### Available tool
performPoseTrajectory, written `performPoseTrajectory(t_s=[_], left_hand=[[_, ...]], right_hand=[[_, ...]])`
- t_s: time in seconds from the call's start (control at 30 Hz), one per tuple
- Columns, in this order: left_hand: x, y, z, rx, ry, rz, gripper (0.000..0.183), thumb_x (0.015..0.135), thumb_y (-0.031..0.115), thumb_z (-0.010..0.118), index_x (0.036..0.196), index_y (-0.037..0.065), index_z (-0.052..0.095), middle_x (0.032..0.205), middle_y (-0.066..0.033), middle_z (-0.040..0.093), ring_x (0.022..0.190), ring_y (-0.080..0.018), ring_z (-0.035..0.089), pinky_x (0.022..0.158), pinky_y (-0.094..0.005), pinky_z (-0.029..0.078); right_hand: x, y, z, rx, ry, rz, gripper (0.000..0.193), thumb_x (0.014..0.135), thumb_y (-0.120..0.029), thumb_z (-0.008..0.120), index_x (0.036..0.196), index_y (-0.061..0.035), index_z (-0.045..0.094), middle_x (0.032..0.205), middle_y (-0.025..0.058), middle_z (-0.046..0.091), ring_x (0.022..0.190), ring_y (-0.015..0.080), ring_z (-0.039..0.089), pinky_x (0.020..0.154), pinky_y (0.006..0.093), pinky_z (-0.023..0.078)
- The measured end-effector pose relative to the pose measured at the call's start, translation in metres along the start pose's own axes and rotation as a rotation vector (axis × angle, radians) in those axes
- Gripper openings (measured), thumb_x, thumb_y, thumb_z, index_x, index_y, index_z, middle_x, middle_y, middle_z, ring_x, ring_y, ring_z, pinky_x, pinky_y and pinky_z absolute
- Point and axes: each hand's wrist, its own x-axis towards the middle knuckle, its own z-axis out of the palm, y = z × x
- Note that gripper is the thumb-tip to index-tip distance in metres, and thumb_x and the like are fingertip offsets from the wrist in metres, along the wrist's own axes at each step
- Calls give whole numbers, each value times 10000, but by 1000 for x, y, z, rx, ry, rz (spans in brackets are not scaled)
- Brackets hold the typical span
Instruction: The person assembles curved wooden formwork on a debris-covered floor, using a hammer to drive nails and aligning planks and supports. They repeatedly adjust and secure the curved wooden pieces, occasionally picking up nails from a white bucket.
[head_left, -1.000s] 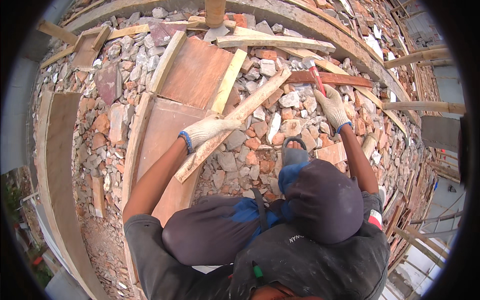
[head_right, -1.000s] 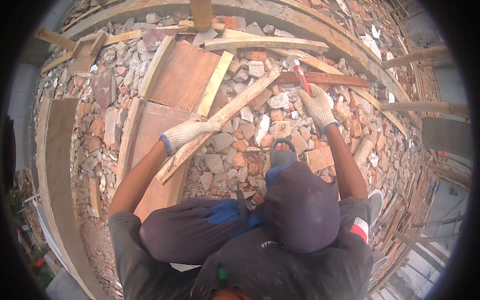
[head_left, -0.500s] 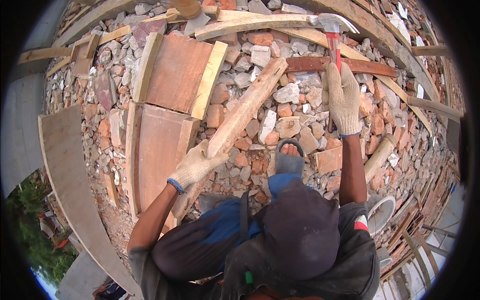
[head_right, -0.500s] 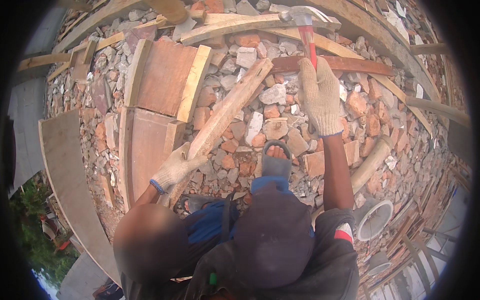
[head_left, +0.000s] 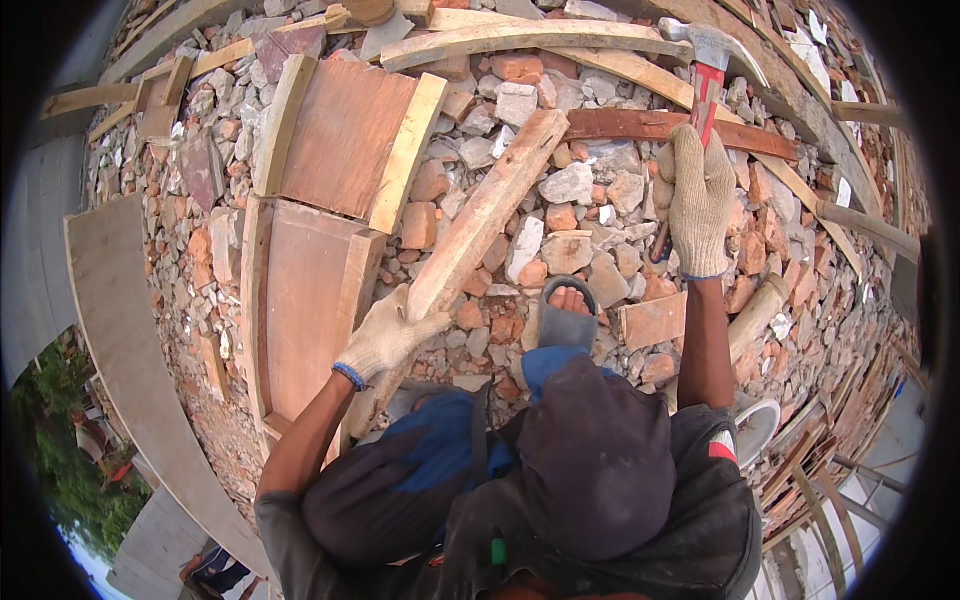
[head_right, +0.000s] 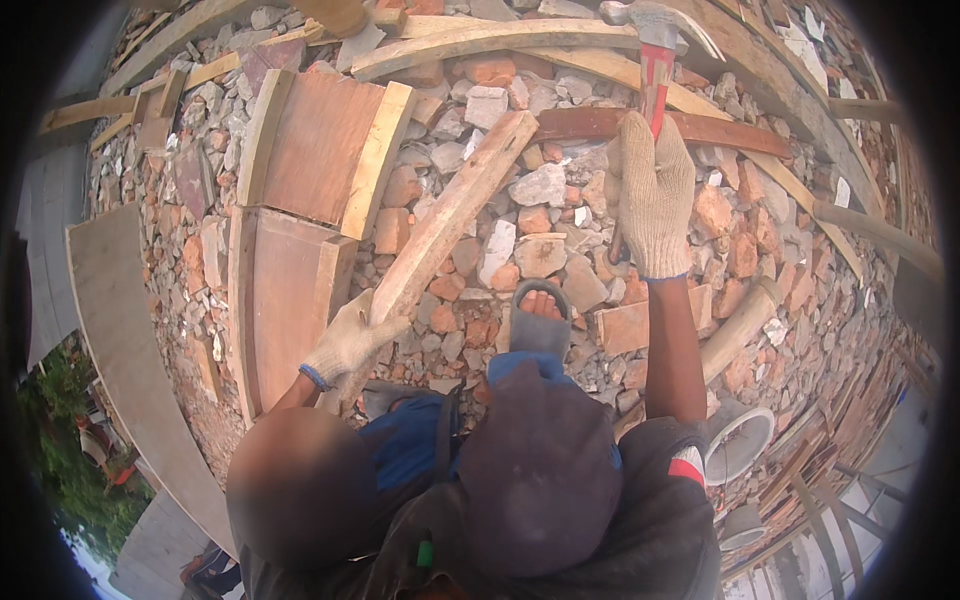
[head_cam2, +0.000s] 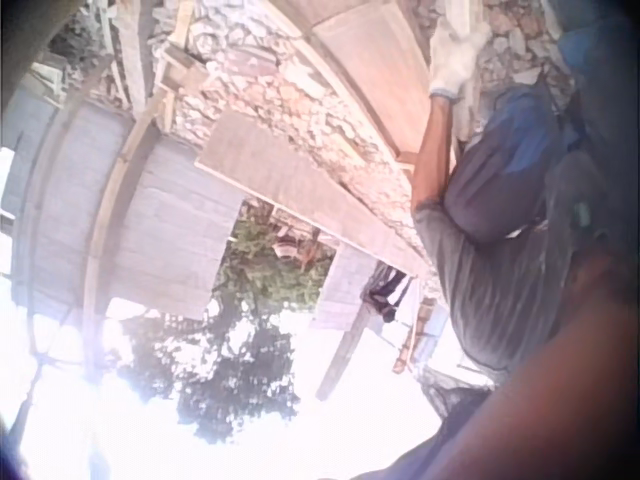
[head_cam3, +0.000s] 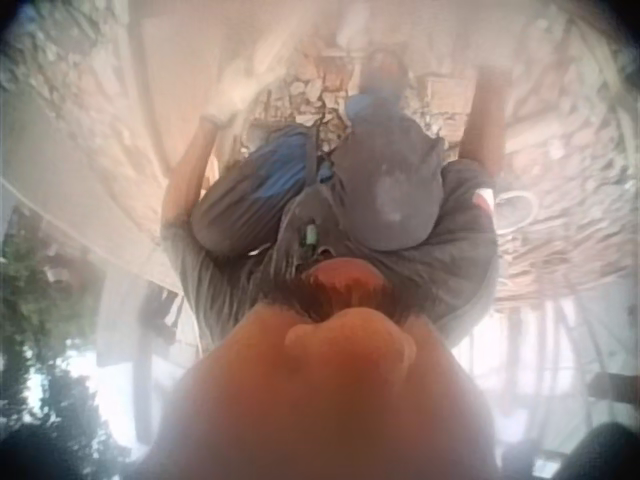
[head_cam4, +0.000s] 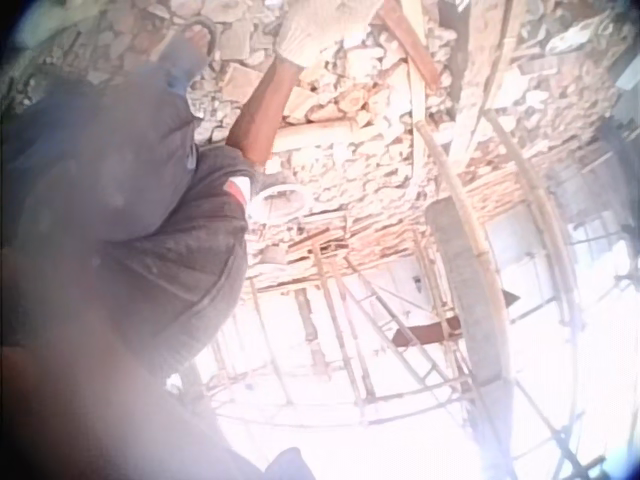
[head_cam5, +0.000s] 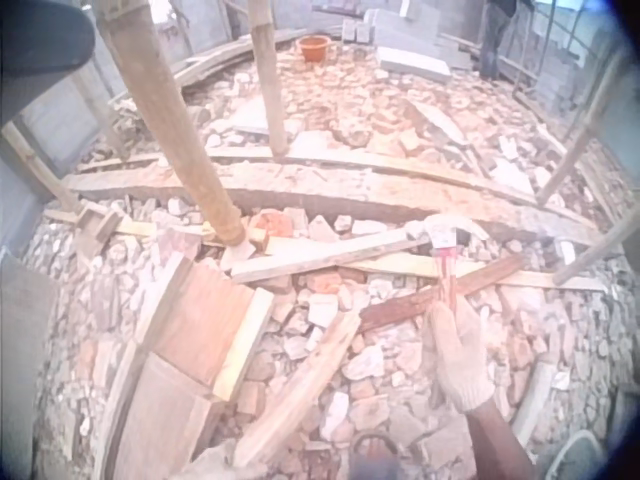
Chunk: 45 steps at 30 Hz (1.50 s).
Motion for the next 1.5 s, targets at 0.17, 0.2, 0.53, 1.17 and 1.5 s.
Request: performPoseTrajectory(t_s=[0.17, 0.2, 0.53, 1.17, 1.5], left_hand=[[-1, 26, 5, 6, -73, -3, 688, 951, 436, 778, 1412, -30, 569, 1183, -118, 721, 1030, -148, 660, 880, -326, 554], [1, 25, 8, -57, -60, 36, 737, 930, 476, 781, 1413, -38, 567, 1195, -148, 725, 1048, -189, 679, 907, -357, 554], [-1, 10, 7, 5, -18, -42, 793, 869, 591, 774, 1300, -50, 593, 1156, -281, 731, 1075, -373, 732, 946, -463, 556], [3, 19, 13, 269, 54, 18, 758, 886, 602, 752, 1230, -47, 563, 981, -274, 736, 924, -377, 755, 836, -468, 578], [9, 1, 17, 190, 43, 15, 798, 848, 617, 758, 1222, -63, 570, 1075, -312, 722, 1029, -434, 731, 902, -497, 565]], right_hand=[[-13, 108, 0, -569, -71, -153, 329, 1110, -309, 549, 1166, 12, 592, 758, 177, 619, 662, 277, 649, 594, 412, 505], [-8, 141, -9, -763, -295, -122, 339, 1099, -307, 556, 1167, 23, 586, 785, 225, 615, 721, 330, 666, 640, 448, 513], [-2, -14, 12, 44, 30, 15, 331, 1137, -337, 526, 970, -58, 589, 684, -11, 562, 517, 107, 504, 475, 329, 408], [-21, 104, 15, -278, 66, -364, 311, 1118, -330, 576, 940, -75, 562, 725, -32, 559, 520, 43, 472, 450, 244, 370], [-16, -20, 7, 276, 70, -32, 311, 1143, -351, 526, 944, -113, 538, 646, -39, 445, 452, 47, 409, 390, 248, 317]])
